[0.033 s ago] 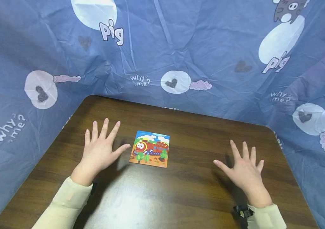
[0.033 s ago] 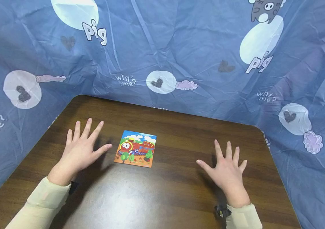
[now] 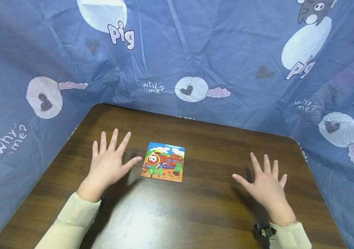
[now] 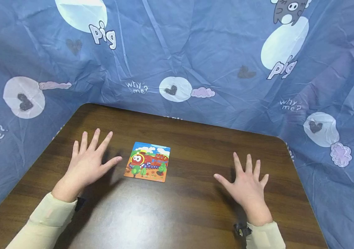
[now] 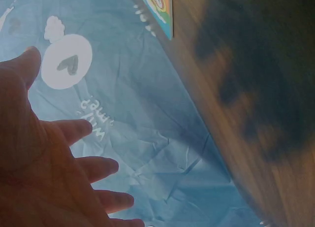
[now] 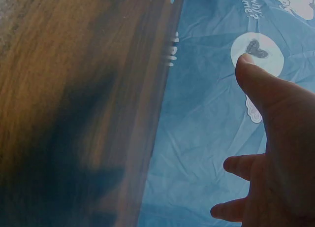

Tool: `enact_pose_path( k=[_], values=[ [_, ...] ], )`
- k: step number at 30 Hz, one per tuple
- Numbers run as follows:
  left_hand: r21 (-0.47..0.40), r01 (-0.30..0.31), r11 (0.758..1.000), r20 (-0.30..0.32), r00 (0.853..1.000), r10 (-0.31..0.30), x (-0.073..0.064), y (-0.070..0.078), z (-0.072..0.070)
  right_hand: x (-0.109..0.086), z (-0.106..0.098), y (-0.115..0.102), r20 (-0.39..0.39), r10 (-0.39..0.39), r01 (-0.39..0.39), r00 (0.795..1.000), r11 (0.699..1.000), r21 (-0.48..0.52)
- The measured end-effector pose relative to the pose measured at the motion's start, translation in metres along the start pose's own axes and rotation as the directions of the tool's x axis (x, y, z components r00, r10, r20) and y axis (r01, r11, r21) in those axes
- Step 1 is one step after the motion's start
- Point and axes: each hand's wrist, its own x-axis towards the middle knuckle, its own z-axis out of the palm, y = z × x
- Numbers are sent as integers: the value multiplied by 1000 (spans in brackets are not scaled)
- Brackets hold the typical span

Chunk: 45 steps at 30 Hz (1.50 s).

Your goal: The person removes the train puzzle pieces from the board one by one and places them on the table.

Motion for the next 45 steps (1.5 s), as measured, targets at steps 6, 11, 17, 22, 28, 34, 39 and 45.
enact_pose_path(
  k=[6,11,17,22,28,34,39,45],
  values=[
    [-8,4,1000,25,1000,-4,2,2,2,1,-1,-4,18,-1,0,1000,1000,23],
    [-40,-7,999,50,999,9,5,6,5,6,0,-13,16,-27,26,1000,998,56],
    [-49,-31,998,95,995,36,9,12,11,16,9,-27,51,-67,63,996,994,84],
    [-101,-69,993,148,986,83,14,18,16,25,17,-43,53,-108,103,993,990,96],
    [-149,-135,980,223,961,167,18,29,26,34,30,-61,80,-149,141,986,986,94],
    [-138,-134,981,303,937,171,22,43,38,43,40,-83,100,-175,163,979,980,115],
    [-128,-109,986,380,913,150,26,54,45,52,47,-101,129,-199,181,971,973,141],
    [-149,-94,984,449,880,152,36,61,54,66,57,-119,165,-227,197,960,963,183]
  ],
)
